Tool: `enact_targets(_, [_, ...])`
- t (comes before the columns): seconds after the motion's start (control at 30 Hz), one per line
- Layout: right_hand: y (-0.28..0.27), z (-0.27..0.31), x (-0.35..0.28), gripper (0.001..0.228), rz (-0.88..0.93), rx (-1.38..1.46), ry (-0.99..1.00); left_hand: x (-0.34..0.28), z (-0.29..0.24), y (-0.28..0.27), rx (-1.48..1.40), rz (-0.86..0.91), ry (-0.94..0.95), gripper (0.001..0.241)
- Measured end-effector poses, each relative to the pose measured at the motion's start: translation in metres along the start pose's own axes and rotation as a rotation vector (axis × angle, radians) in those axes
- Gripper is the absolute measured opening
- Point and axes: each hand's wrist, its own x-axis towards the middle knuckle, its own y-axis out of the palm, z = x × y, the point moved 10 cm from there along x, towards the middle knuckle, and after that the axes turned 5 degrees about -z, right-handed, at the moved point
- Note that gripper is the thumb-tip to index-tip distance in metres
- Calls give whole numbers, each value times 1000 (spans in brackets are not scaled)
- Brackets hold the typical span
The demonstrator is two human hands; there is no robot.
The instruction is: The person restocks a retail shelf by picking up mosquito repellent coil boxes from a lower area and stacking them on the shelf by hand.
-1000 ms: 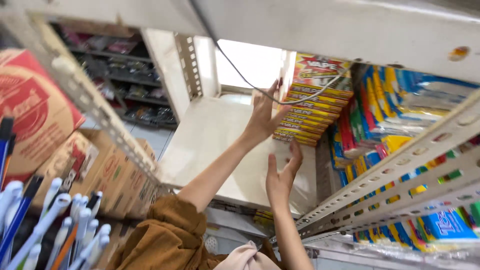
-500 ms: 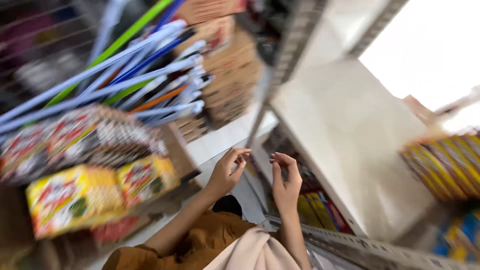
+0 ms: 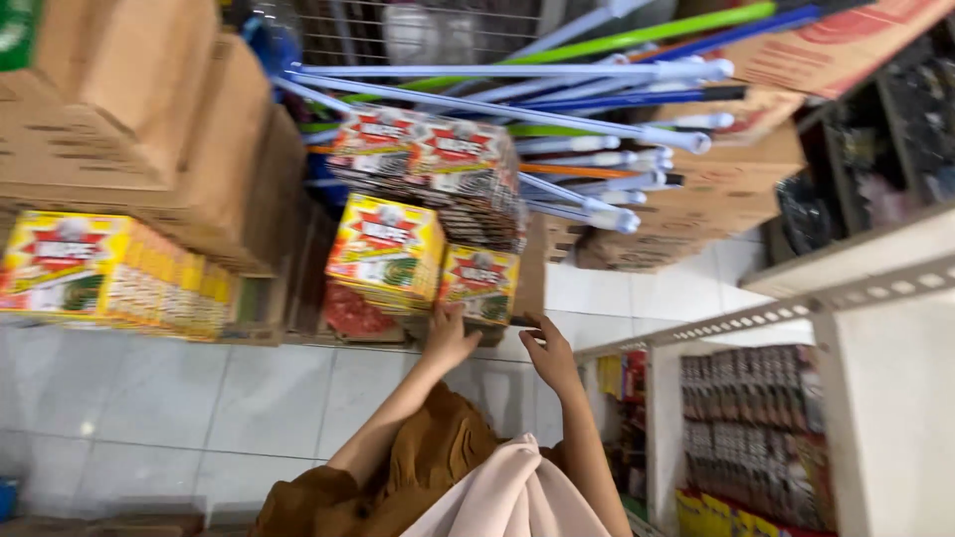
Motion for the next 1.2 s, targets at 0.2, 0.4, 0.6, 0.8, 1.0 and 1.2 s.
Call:
enact_targets(0.2, [72, -54, 22, 58, -206, 20, 40, -13, 20, -10, -284, 1, 85, 91])
enact_targets(0.4, [71, -74, 13, 51, -371, 184, 258, -24, 25, -17, -449, 50, 166, 92])
enact_targets(0.6, [60, -86, -6, 47, -513, 133, 498, -15, 44, -19, -716, 215, 123, 75])
enact_targets(0.8, [59, -59, -72, 40, -357, 882, 499, -47, 36, -14, -1239, 713, -304, 72])
enact_targets(1.0, [35, 80, -119, 45, -482, 449, 194, -66, -16, -59, -1483, 975, -350, 67])
enact_targets(1.2, [57, 241, -126, 64, -572, -317, -399, -79, -35, -55, -1391, 1072, -215, 73])
